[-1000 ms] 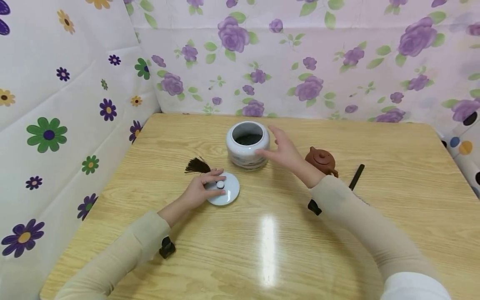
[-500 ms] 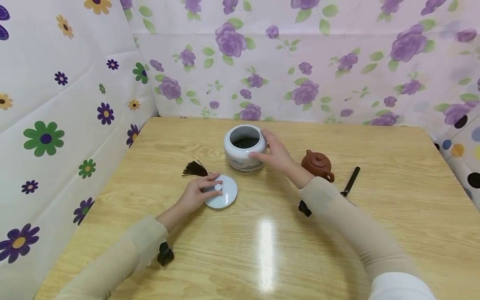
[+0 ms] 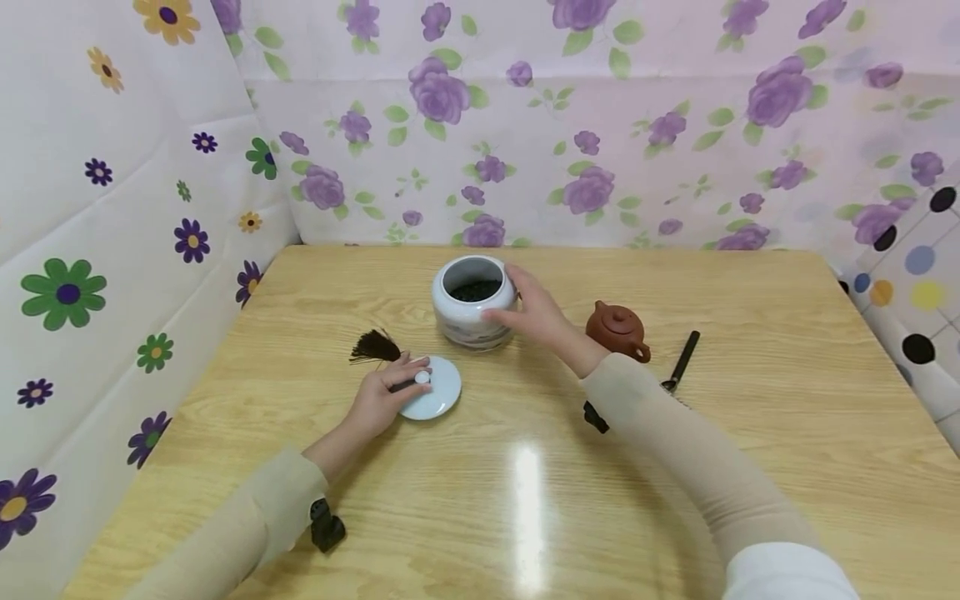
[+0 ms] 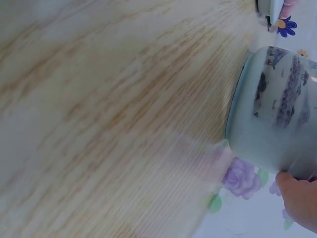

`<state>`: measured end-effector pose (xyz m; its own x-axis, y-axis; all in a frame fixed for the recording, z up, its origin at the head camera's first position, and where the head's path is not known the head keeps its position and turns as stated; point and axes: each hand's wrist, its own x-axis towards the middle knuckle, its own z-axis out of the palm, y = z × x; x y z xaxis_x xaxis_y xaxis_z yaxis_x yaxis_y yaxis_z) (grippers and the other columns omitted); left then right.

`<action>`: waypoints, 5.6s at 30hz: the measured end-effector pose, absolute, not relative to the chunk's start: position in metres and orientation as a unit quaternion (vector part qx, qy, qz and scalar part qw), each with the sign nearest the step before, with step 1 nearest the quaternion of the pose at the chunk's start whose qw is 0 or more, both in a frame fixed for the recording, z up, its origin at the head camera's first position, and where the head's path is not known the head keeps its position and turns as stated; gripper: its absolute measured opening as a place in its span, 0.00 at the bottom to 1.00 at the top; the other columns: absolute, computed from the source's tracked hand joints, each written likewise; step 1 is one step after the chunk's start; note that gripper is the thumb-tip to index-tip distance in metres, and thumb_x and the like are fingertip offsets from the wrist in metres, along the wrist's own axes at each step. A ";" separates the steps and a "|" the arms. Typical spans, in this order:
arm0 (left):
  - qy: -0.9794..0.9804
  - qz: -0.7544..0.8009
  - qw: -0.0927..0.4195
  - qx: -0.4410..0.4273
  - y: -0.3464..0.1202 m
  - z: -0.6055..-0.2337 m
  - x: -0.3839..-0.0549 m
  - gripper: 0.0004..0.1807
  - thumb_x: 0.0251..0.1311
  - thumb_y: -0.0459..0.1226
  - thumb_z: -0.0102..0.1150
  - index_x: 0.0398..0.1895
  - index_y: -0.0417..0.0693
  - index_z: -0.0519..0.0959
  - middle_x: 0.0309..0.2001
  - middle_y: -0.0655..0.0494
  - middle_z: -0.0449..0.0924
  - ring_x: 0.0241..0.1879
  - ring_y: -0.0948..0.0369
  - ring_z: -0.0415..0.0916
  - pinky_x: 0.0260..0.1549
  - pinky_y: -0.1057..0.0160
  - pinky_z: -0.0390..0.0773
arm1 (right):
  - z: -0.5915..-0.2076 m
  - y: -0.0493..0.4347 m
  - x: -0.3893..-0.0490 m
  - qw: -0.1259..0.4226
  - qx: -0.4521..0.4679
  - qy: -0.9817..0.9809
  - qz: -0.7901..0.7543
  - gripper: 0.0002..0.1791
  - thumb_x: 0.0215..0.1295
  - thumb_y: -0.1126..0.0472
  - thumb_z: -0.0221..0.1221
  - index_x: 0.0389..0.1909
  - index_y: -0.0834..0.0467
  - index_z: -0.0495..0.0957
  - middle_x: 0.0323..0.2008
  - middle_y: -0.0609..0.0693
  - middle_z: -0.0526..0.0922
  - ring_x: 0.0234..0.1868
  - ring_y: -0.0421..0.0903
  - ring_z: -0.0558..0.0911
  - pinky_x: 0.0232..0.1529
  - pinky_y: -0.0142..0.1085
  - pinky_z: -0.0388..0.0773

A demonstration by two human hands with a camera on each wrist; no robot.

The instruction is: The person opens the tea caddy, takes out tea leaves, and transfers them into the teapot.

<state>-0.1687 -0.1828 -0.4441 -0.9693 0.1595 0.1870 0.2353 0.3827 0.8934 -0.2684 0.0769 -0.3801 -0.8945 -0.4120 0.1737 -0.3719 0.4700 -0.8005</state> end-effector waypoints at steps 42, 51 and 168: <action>-0.797 -0.577 0.171 -0.057 -0.168 -0.353 -0.196 0.17 0.50 0.32 0.71 0.44 0.36 0.83 0.49 0.41 0.81 0.60 0.58 0.73 0.63 0.65 0.67 | -0.385 0.078 -0.268 0.022 -0.212 0.854 -0.475 0.48 0.57 0.53 0.67 0.72 0.65 0.52 0.70 0.60 0.60 0.69 0.52 0.63 0.66 0.43 0.66; -0.803 -0.580 0.134 -0.037 -0.156 -0.343 -0.222 0.20 0.51 0.38 0.71 0.48 0.42 0.83 0.53 0.46 0.80 0.63 0.63 0.69 0.63 0.64 0.68 | -0.390 0.077 -0.271 0.008 -0.222 0.848 -0.481 0.46 0.57 0.54 0.67 0.71 0.64 0.55 0.68 0.58 0.64 0.67 0.51 0.66 0.65 0.42 0.67; -0.840 -0.477 0.228 -0.125 -0.086 -0.378 -0.270 0.20 0.61 0.37 0.61 0.53 0.34 0.78 0.59 0.45 0.76 0.65 0.47 0.65 0.69 0.59 0.55 | -0.397 0.082 -0.268 -0.014 -0.233 0.846 -0.480 0.48 0.53 0.54 0.69 0.72 0.61 0.55 0.70 0.57 0.60 0.69 0.51 0.65 0.66 0.39 0.66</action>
